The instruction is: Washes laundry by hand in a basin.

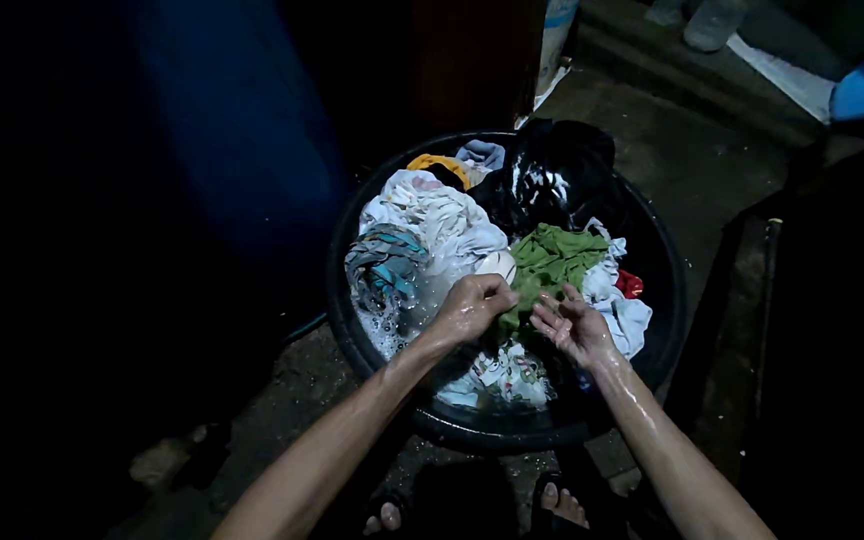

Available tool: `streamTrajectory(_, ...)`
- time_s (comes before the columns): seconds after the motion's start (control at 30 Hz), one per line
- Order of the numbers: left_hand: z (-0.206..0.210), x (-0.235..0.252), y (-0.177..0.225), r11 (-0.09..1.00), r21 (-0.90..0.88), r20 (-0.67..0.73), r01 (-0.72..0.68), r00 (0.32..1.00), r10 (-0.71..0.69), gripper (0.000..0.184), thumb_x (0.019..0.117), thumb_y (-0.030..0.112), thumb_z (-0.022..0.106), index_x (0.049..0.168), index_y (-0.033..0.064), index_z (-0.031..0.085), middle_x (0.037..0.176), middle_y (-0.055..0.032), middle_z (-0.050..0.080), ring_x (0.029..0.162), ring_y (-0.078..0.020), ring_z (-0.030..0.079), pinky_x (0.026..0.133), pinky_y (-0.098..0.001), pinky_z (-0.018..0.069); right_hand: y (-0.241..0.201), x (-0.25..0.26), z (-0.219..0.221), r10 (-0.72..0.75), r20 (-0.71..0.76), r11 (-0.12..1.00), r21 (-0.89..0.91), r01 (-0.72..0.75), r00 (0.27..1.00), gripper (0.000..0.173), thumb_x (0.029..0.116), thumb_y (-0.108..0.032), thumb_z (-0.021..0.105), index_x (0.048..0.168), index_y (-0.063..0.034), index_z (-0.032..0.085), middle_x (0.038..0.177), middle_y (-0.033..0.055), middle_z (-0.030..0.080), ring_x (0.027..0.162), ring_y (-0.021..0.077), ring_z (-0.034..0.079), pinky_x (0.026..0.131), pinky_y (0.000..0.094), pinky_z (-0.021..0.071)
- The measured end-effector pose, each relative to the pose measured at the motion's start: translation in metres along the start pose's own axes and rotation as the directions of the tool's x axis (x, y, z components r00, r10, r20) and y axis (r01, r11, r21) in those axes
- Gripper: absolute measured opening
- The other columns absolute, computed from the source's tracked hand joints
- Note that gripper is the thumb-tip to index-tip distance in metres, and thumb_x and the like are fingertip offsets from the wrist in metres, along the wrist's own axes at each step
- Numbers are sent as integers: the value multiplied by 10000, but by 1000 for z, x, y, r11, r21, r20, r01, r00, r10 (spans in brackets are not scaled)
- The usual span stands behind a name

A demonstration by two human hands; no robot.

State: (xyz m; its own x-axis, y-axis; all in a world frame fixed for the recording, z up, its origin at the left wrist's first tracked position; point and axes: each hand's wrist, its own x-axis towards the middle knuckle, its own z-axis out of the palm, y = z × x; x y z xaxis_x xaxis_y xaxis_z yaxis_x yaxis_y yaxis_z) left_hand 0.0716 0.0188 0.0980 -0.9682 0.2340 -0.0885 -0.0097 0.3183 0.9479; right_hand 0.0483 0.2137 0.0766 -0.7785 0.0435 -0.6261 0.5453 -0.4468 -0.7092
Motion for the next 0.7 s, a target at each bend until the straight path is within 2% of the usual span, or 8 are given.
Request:
streamTrajectory(0.07,-9,-7,7,996,-74,76,-46,996,52,228,1035,136,596,840,34,655,694,2,566,591,-41,506,552,-202,430,3,19,-9,25,42,998,-55,-23,999,619,1060,-25,342,1616,-207,143,1444,174,434,1009,246,636,782,366,564)
streamTrajectory(0.17,-28,-17,18,995,-31,85,-93,992,95,207,1022,117,603,828,56,641,661,13,552,529,-15,464,492,-163,382,22,32,-12,1,153,928,-369,56,988,555,994,26,468,1529,-91,375,1237,155,585,918,172,612,750,318,525)
streamTrajectory(0.27,-55,-20,6,995,87,7,-55,998,55,185,996,99,645,821,47,618,658,-21,564,516,-54,478,480,-200,402,36,34,-13,-16,198,799,-587,132,980,276,968,2,626,1242,17,597,996,127,638,822,163,611,748,332,534)
streamTrajectory(0.37,-81,-2,-18,863,456,-94,219,976,-198,169,993,133,685,913,-15,706,808,-164,665,762,-306,632,732,-541,513,12,26,-20,-192,177,711,-652,262,965,176,947,-12,678,1114,31,641,918,109,622,763,153,574,720,333,512)
streamTrajectory(0.43,-80,0,-32,756,540,-177,371,928,-329,145,988,86,661,1032,-32,733,992,-262,708,991,-462,666,902,-693,474,-16,19,-31,-407,256,557,-691,461,876,151,955,-57,687,1084,16,657,948,113,641,799,165,581,740,369,508)
streamTrajectory(0.53,-59,-4,-38,811,496,-220,312,948,-230,196,945,88,725,1101,-31,732,1052,-275,704,1011,-476,663,884,-695,484,-48,2,-33,-636,389,267,-700,662,667,118,965,-98,681,1042,-8,686,1040,135,650,916,212,617,798,412,522)
streamTrajectory(0.63,-31,5,-14,917,366,-176,157,980,-98,347,917,141,779,1206,-32,698,1173,-267,657,1087,-435,637,934,-625,502,-57,-13,-19,-645,530,74,-674,735,551,175,987,-116,641,1084,13,709,1153,192,626,1051,283,615,904,471,511)
streamTrajectory(0.7,-12,7,1,963,268,-155,34,988,8,393,872,153,820,1212,-7,702,1160,-228,649,1007,-379,647,865,-565,539,-56,-19,-11,-612,573,86,-636,767,545,172,1014,-157,592,1059,-24,692,986,93,670,886,146,631,794,365,518)
